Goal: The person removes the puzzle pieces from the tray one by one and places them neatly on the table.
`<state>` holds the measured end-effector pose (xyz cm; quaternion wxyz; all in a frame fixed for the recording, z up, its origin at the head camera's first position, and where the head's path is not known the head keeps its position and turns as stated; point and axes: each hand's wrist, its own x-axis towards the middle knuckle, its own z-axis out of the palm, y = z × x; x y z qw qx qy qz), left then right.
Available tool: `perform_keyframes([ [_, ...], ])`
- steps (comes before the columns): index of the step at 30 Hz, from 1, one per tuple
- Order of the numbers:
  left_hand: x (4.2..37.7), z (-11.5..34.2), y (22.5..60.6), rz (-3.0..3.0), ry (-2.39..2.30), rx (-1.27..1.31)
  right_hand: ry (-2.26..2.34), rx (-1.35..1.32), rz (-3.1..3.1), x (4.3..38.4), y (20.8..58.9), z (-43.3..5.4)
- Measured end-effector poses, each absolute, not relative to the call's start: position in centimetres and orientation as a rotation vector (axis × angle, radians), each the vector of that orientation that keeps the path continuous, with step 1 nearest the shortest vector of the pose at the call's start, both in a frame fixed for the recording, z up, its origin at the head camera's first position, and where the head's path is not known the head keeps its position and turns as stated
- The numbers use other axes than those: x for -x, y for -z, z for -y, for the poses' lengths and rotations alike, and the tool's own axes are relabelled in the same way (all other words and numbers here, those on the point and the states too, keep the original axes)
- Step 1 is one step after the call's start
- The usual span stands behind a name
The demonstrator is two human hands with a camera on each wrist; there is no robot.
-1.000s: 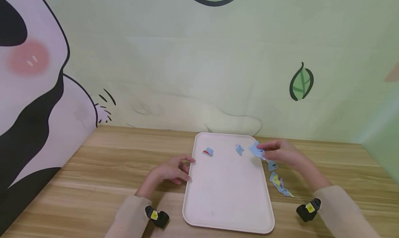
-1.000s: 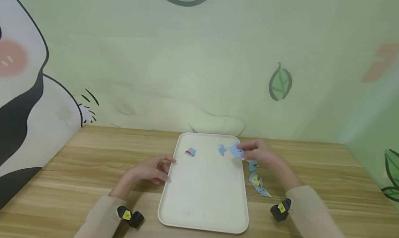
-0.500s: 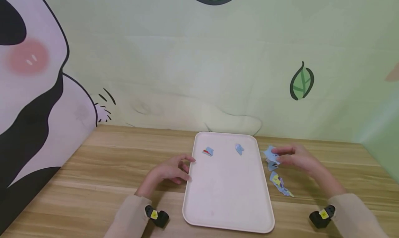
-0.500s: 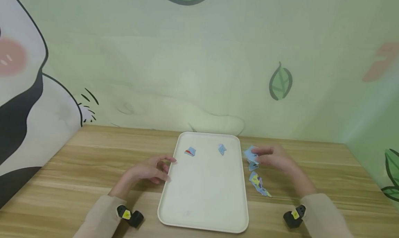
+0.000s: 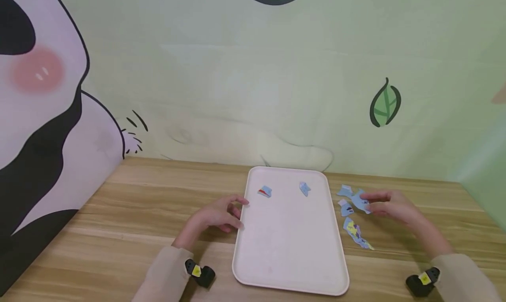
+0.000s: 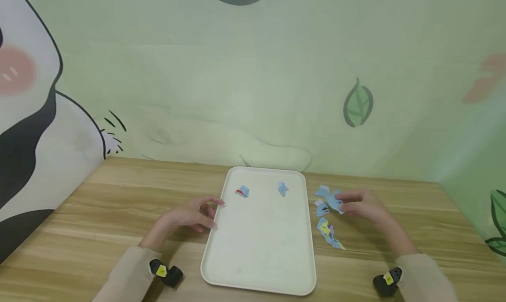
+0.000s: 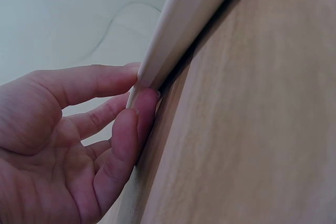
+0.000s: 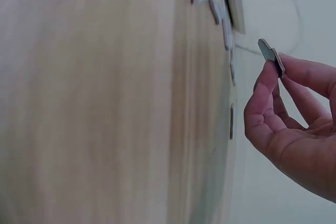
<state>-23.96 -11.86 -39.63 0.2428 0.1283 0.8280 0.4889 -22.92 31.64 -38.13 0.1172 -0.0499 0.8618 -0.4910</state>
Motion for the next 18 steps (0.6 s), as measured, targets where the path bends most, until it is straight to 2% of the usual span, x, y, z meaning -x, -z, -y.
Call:
perform_keyframes([
  [9,24.0,11.7,39.6,-2.27,-1.325,-0.344,1.414,0.169,-2.528,22.9,38.9,-32.7],
  [18,24.1,11.6,39.7,-2.27,-1.322,-0.342,1.269,0.08,-2.596,22.7,38.9,-33.3],
])
